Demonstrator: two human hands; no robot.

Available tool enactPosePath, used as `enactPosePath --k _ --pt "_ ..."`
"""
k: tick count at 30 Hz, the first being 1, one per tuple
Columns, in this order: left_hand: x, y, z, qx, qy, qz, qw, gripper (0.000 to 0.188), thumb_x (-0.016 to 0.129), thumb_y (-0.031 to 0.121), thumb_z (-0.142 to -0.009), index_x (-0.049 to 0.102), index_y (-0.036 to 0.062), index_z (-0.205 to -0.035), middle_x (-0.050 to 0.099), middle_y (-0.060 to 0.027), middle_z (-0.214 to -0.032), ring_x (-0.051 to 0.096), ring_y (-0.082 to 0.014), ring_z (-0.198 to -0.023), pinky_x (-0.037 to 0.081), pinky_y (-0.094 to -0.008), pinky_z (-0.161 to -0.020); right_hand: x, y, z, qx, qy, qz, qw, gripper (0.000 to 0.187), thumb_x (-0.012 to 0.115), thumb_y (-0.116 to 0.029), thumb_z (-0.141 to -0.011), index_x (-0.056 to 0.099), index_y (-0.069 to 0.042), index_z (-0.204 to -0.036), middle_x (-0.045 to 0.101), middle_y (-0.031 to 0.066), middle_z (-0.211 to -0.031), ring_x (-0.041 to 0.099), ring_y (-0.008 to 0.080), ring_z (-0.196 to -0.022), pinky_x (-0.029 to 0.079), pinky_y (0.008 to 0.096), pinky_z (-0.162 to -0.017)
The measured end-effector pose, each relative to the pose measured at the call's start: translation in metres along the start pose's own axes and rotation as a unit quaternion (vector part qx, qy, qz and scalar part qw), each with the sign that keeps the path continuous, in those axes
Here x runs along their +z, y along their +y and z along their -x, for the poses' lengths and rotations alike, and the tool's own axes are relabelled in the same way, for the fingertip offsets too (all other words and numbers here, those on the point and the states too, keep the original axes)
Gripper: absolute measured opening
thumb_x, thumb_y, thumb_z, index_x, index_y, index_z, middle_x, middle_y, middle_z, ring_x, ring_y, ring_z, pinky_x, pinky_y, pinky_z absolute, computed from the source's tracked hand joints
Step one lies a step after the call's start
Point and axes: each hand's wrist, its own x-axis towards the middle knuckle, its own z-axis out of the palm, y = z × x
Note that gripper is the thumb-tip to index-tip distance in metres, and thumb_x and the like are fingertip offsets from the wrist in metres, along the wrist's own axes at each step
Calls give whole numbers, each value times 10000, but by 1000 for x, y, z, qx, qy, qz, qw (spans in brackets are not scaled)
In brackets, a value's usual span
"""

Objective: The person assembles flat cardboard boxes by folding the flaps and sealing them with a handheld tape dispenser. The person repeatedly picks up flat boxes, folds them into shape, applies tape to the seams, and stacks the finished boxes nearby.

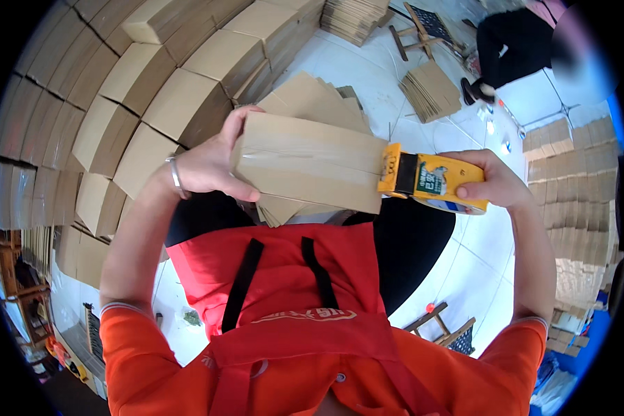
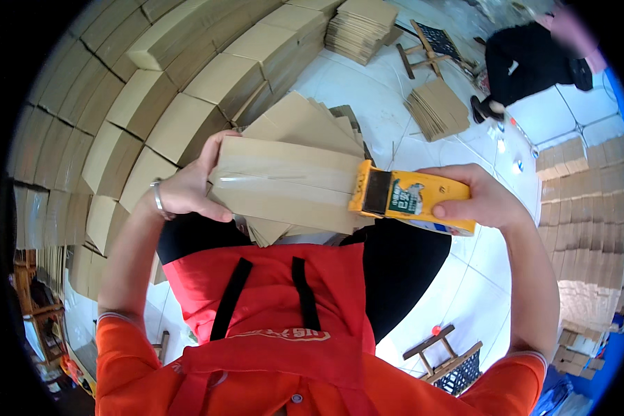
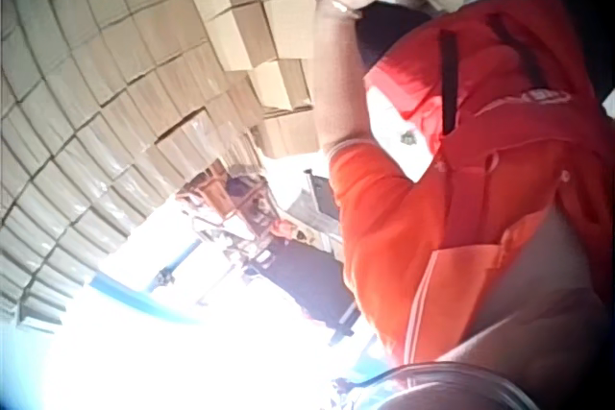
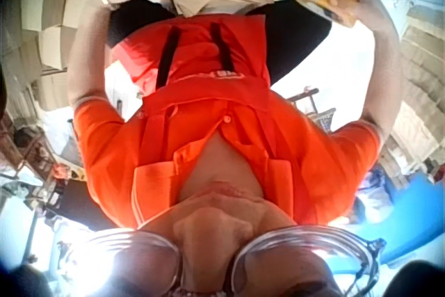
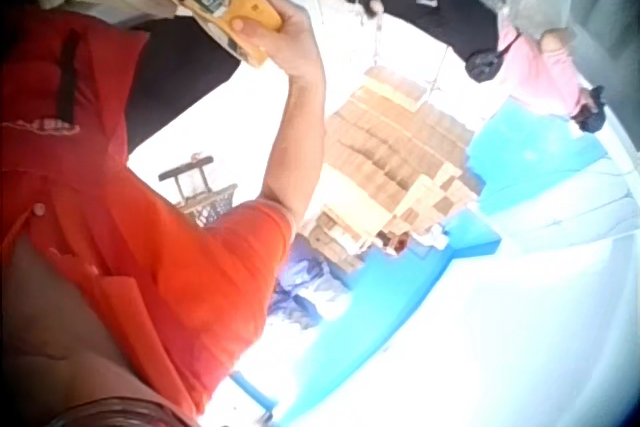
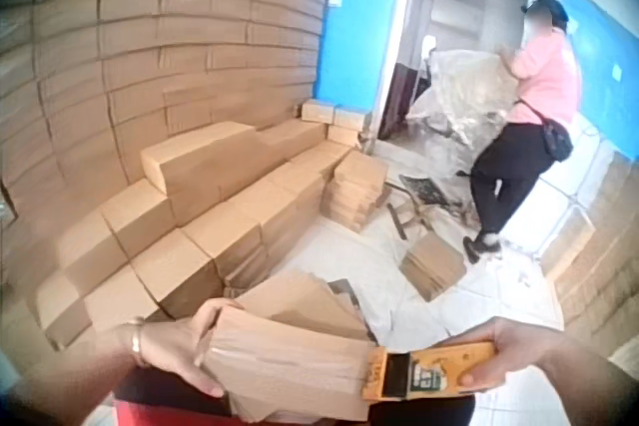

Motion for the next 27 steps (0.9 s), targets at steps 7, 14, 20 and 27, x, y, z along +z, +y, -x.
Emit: enactPosePath --k 7,14,20,27 --pt "59 83 -53 235 -29 -456 858 1320 891 441 -518 155 65 -1547 208 -209 -1581 153 -351 -1488 75 -543 -1199 2 15 -9 8 -4 -30 1000 731 811 -432 -666 648 -47 -1265 702 118 -1108 675 196 -953 535 260 -867" --pt "71 69 -80 270 -99 -510 811 1119 760 546 -661 227 123 -1549 179 -100 -1616 136 -270 -1502 97 -541 -1199 -35 45 37 11 14 -5 1000 743 813 -425 -650 650 -29 -1257 699 135 -1116 676 200 -948 533 271 -860" --pt "75 69 -93 409 -155 -452 777 793 763 445 -623 536 97 -1300 461 -109 -1442 343 -261 -1412 175 -548 -1189 -11 44 -3 31 -6 123 992 617 761 -404 -724 668 -65 -1231 709 126 -1005 673 213 -864 536 301 -809" --pt "112 112 -135 277 -352 -587 674 321 606 402 -690 713 100 -720 700 -106 -772 672 -294 -858 445 -403 -942 54 6 -51 -30 65 432 899 371 706 -379 -750 710 -139 -1032 699 140 -833 677 349 -831 533 447 -737"
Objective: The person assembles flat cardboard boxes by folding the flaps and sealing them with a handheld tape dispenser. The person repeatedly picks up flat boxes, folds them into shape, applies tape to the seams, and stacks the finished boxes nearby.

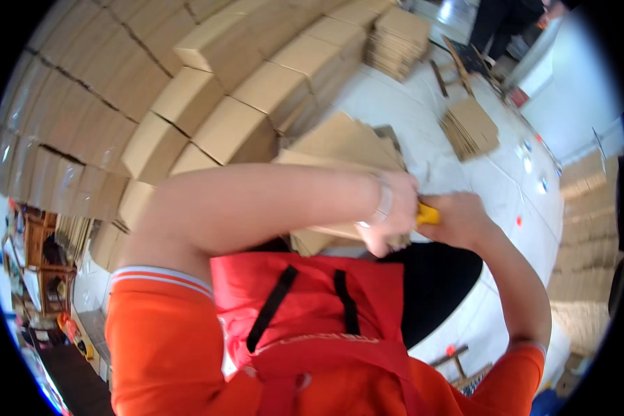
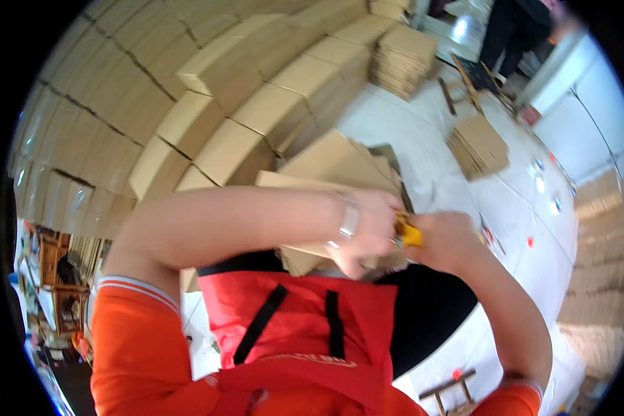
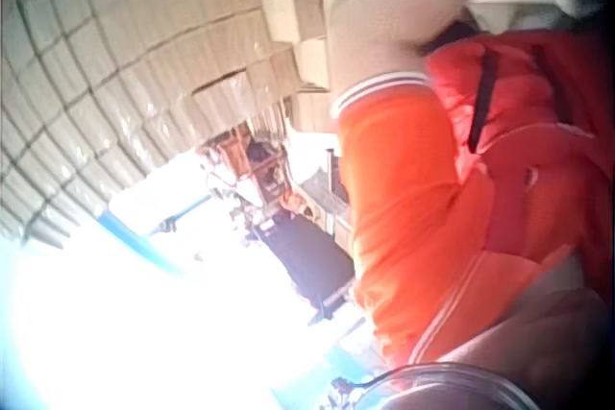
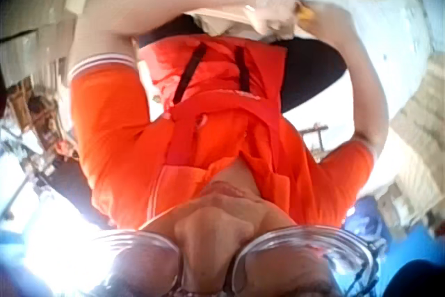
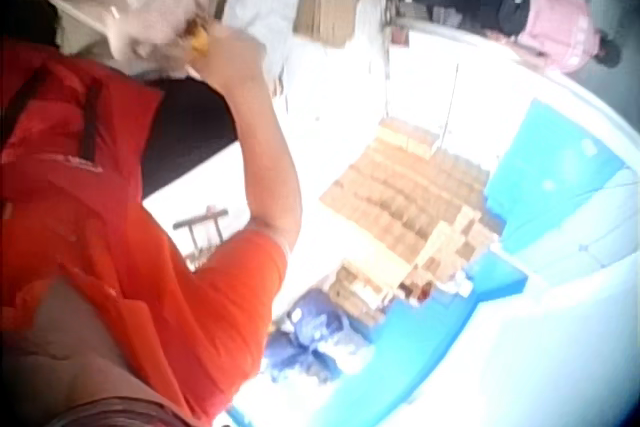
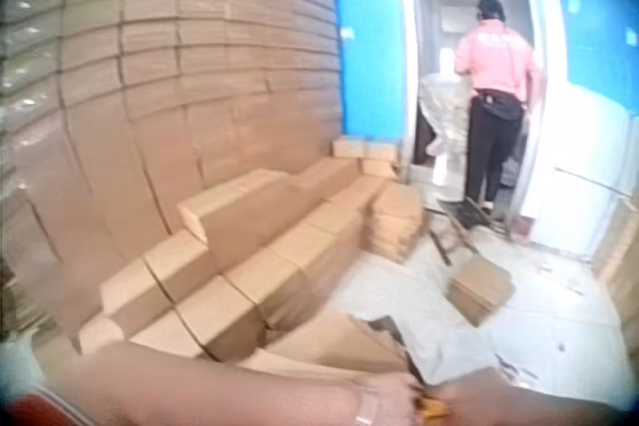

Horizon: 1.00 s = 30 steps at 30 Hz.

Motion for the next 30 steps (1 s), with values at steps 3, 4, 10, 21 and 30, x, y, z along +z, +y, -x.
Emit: enactPosePath --k 3,4,10,21,30 --pt "-12 13 -18 -49 -159 -74 983 263 502 390 -825 722 279 -915 699 55 -995 602 -208 -1082 398 -479 -974 -23 -3 16 69 40 -114 990 479 725 -353 -754 681 -102 -1159 706 168 -904 681 339 -836 537 397 -757" --pt "-7 19 -17 -74 -185 -89 976 315 463 390 -855 740 275 -951 694 76 -1019 555 -197 -1173 322 -582 -1044 -27 -6 15 77 56 -159 983 512 734 -334 -754 665 -91 -1200 704 177 -926 683 328 -839 537 374 -767" --pt "32 7 65 -176 348 68 918 975 780 553 -587 483 79 -1385 532 -115 -1348 443 -289 -1317 172 -634 -1122 -14 23 55 160 173 -399 886 438 655 -56 -862 568 86 -1268 673 146 -1091 653 193 -945 528 292 -834" --pt "54 29 278 -559 369 39 741 956 819 444 -518 450 -13 -1273 551 -187 -1138 554 -360 -1089 502 -453 -889 -13 0 31 205 235 -401 861 424 632 -152 -930 571 41 -1302 666 119 -1122 633 179 -992 514 291 -874" --pt "186 -123 391 -792 203 -227 530 1021 848 467 -562 385 72 -1383 505 -88 -1216 479 -245 -1164 398 -430 -954 -10 -51 -32 153 213 -433 862 439 691 -85 -871 579 53 -1272 669 143 -1073 648 191 -958 545 323 -857"
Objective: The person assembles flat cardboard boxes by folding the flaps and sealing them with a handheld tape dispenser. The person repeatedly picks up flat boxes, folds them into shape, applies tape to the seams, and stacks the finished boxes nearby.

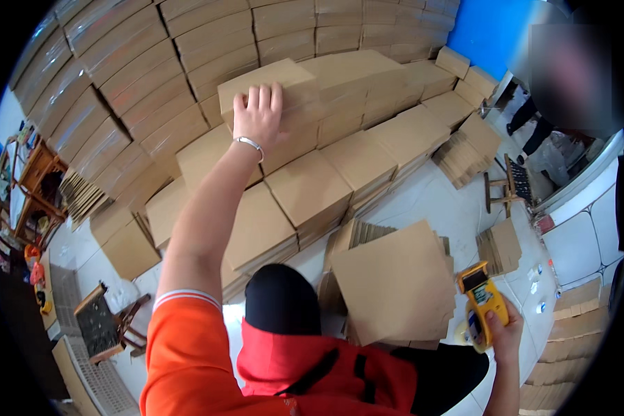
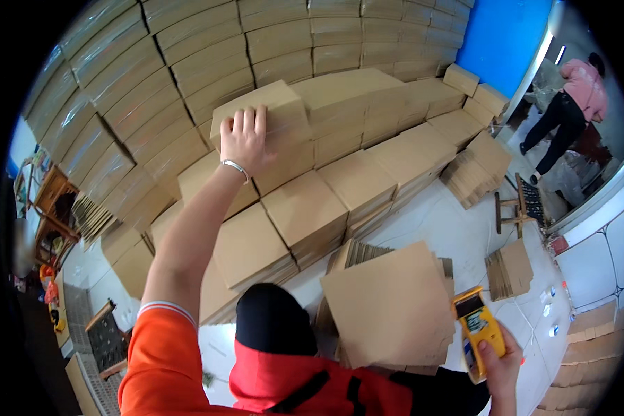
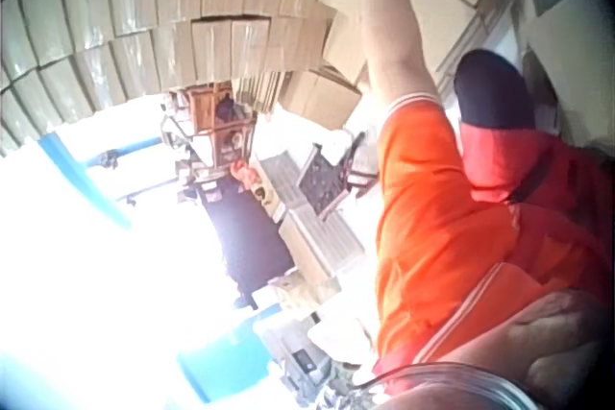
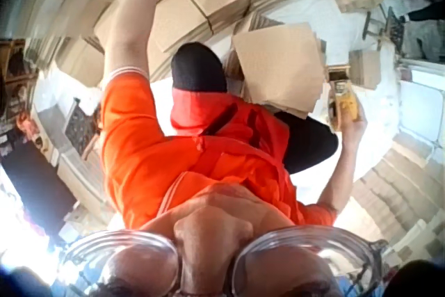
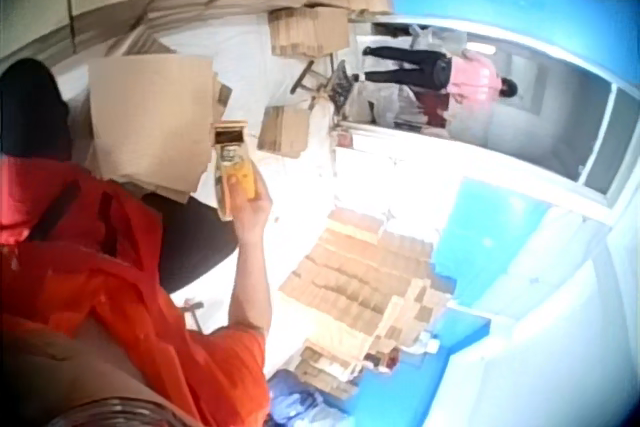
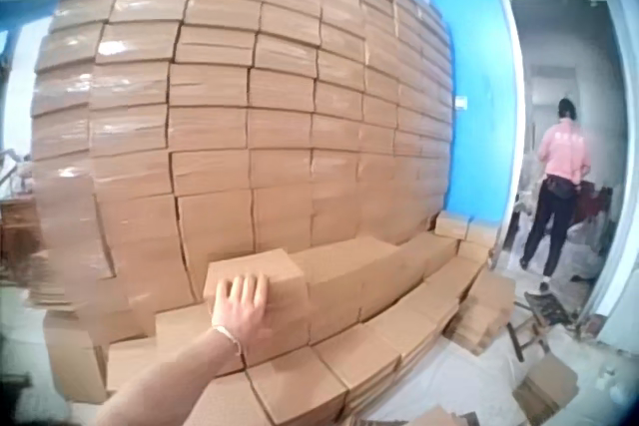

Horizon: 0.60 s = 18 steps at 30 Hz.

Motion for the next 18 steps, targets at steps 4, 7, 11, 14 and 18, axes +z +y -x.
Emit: enactPosePath --k 4,7,11,14,18 --pt "66 27 -8 4 -20 -62 998 979 850 457 -599 390 113 -1391 492 -70 -1264 456 -237 -1193 379 -420 -969 7 -6 12 21 -21 -41 999 518 716 -189 -861 558 88 -1269 659 150 -1102 636 207 -997 519 328 -899" --pt "102 45 -12 -4 -8 -88 996 926 834 438 -644 393 130 -1397 483 -55 -1294 442 -240 -1218 368 -419 -980 4 8 17 3 -14 -41 999 537 715 -195 -860 546 88 -1284 659 155 -1112 637 211 -1003 513 330 -909" --pt "95 61 -11 -33 0 -39 999 851 784 358 -700 388 128 -1417 467 -70 -1318 426 -260 -1258 331 -480 -1049 10 11 19 63 27 -72 995 503 673 -32 -861 507 116 -1312 644 193 -1151 634 219 -1043 514 332 -929" --pt "63 99 5 1 114 112 987 791 737 309 -742 397 114 -1430 452 -90 -1323 418 -283 -1286 240 -574 -1128 10 31 20 103 42 -213 971 465 596 -84 -923 468 78 -1340 653 184 -1071 669 217 -816 579 319 -686" --pt "-29 209 84 181 -344 359 849 1022 750 559 -724 309 10 -1465 476 -191 -1399 454 -382 -1280 337 -454 -1116 19 44 21 157 43 -452 877 486 575 -207 -970 393 -47 -1391 626 159 -1055 651 229 -706 571 342 -549"
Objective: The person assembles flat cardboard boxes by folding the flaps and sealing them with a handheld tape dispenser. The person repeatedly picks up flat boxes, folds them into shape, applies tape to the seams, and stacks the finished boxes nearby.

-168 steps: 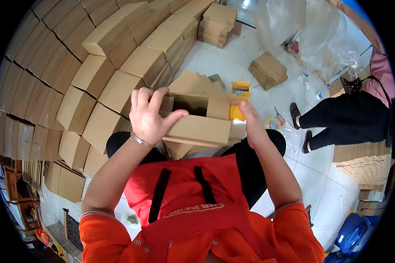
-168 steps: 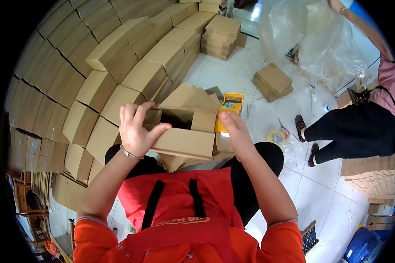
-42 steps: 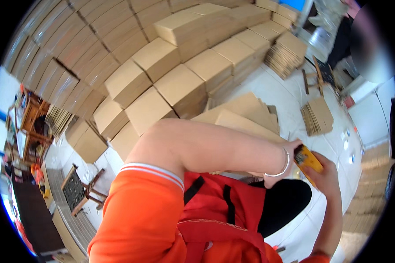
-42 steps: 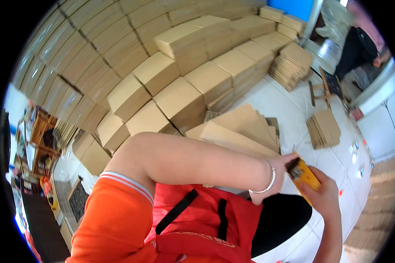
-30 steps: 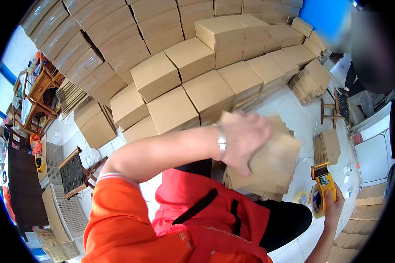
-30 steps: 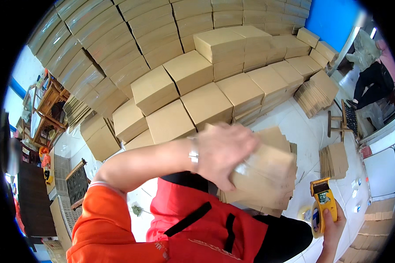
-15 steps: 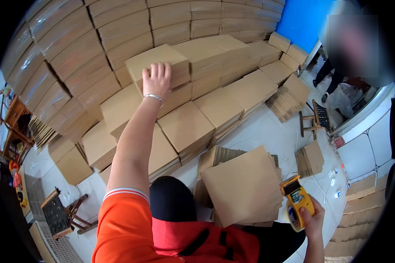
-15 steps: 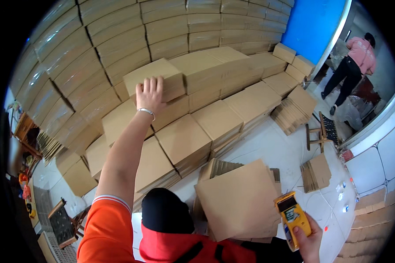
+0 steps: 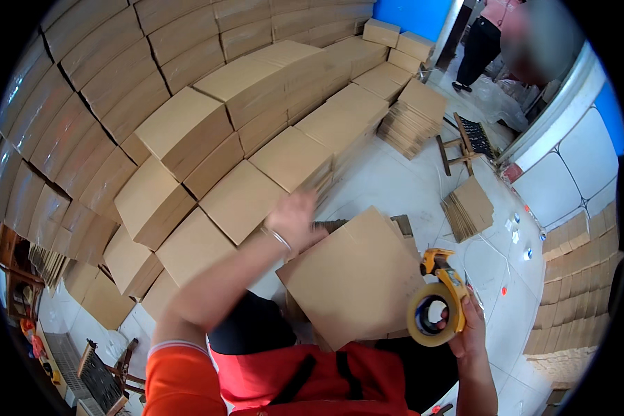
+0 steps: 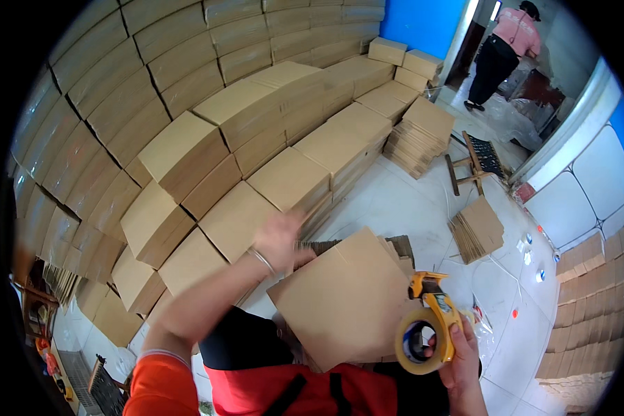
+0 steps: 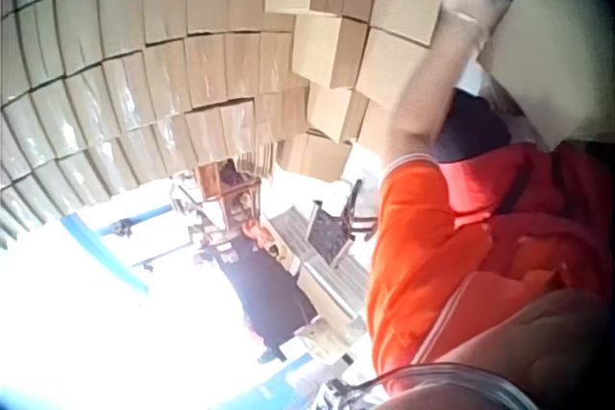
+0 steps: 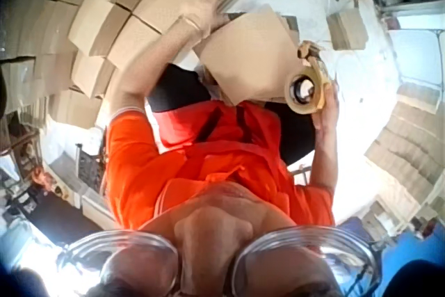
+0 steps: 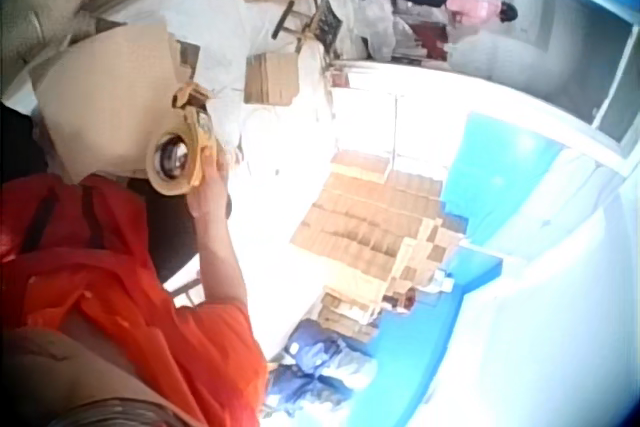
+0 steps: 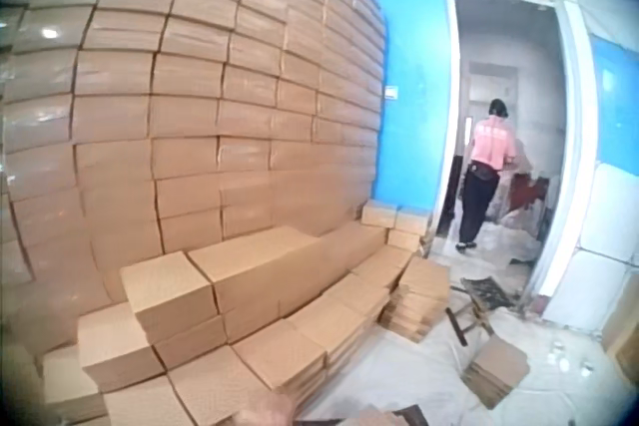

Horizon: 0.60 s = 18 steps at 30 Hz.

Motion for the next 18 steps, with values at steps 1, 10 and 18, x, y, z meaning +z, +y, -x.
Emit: enactPosePath --k 1,10,18 --pt "31 23 15 6 19 -33 999 1125 774 608 -674 282 -36 -1454 480 -205 -1391 440 -365 -1311 351 -453 -1108 1 2 1 18 -15 -36 999 491 582 -213 -968 389 -66 -1395 618 159 -1084 653 235 -731 575 361 -569" --pt "38 95 32 -151 -161 -100 970 1038 831 645 -574 450 -16 -1278 547 -148 -1275 507 -296 -1230 525 -391 -917 -44 9 50 37 -168 -184 968 698 627 -106 -897 314 -211 -1512 589 219 -1065 656 354 -824 543 542 -799" --pt "-56 122 77 -18 43 -117 992 611 783 379 -738 494 42 -1157 583 -159 -1190 585 -321 -1095 539 -422 -825 -66 -9 64 -67 -128 -64 987 510 606 28 -856 535 -42 -1356 586 203 -1193 624 336 -1045 529 467 -912"
